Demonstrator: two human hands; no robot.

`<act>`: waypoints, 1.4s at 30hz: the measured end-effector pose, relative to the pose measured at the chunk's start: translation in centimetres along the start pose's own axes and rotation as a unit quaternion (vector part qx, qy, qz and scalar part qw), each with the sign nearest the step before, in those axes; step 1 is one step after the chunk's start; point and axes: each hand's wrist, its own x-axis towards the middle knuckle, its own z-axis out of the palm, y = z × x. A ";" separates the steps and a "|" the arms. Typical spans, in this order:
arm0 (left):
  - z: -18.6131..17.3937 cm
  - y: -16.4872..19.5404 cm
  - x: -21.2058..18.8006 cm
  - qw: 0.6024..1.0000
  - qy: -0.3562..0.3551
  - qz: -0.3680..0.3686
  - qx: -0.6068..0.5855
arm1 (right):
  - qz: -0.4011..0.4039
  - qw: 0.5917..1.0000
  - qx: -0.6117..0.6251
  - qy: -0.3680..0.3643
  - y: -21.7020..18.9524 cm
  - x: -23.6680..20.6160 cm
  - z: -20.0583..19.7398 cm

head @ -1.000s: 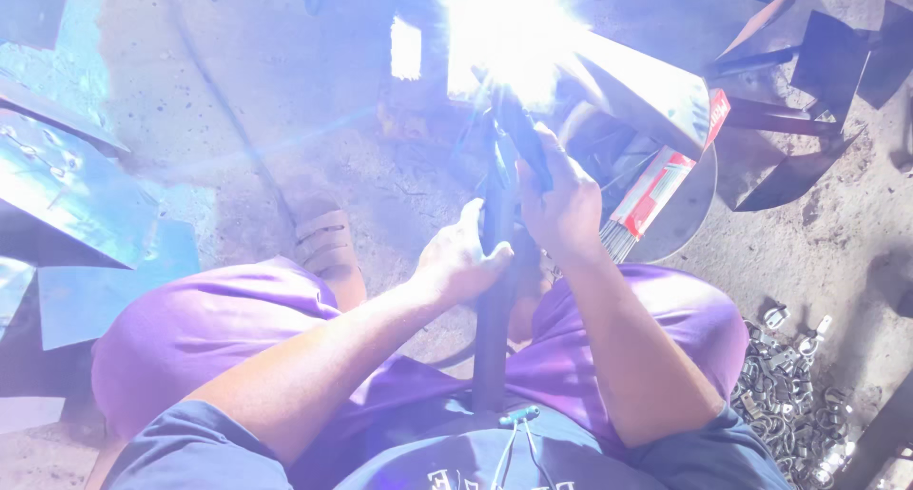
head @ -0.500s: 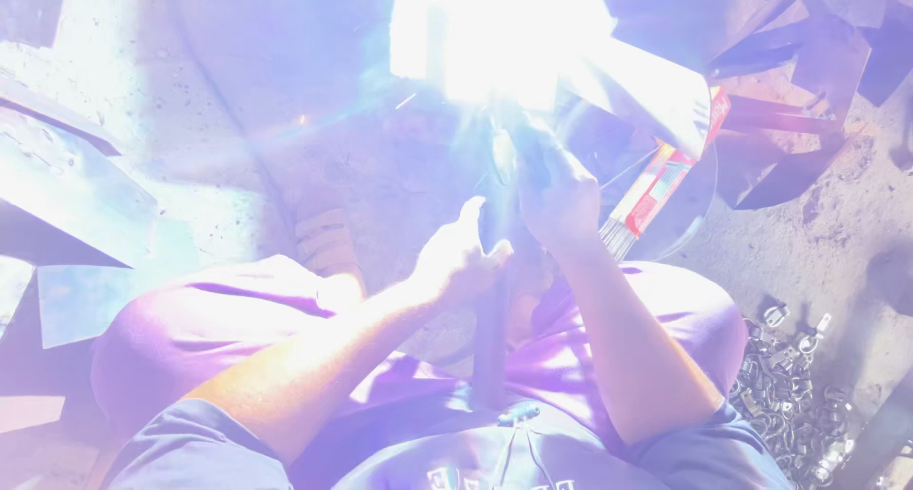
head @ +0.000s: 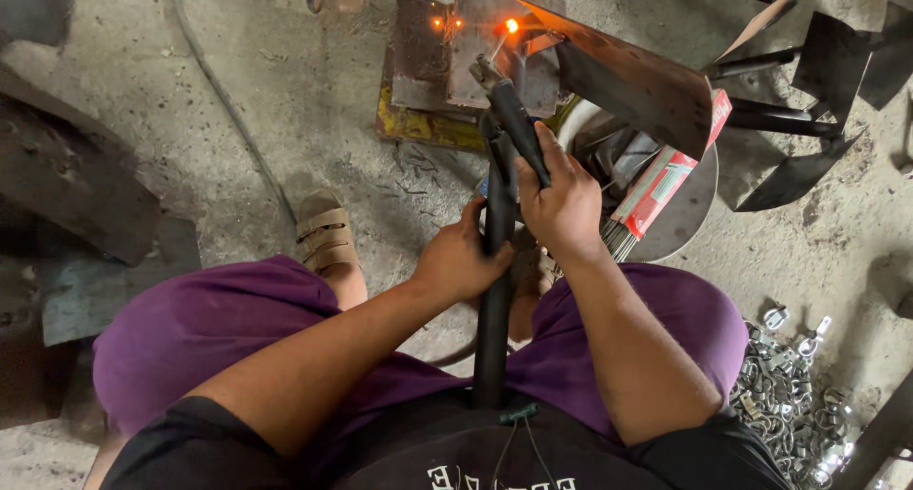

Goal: The person welds a metal pipe to a flat metal plate using a handheld welding torch. They hold the pipe steady with one hand while applying the weld with the other, creating bright sparks and a glowing seam. The person repositions the pipe and continues welding along the joint.

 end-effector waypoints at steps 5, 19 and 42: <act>-0.4 0.5 -0.1 1.000 -0.005 -0.011 0.005 | -0.012 1.000 0.019 0.020 -0.3 0.0 -0.2; -1.6 2.1 -0.4 0.996 -0.038 -0.073 0.017 | 0.020 0.999 0.037 -0.003 -0.7 0.3 -0.6; -0.8 0.9 -0.3 1.000 -0.013 -0.008 -0.005 | -0.010 0.999 0.025 0.030 -0.6 0.4 -0.3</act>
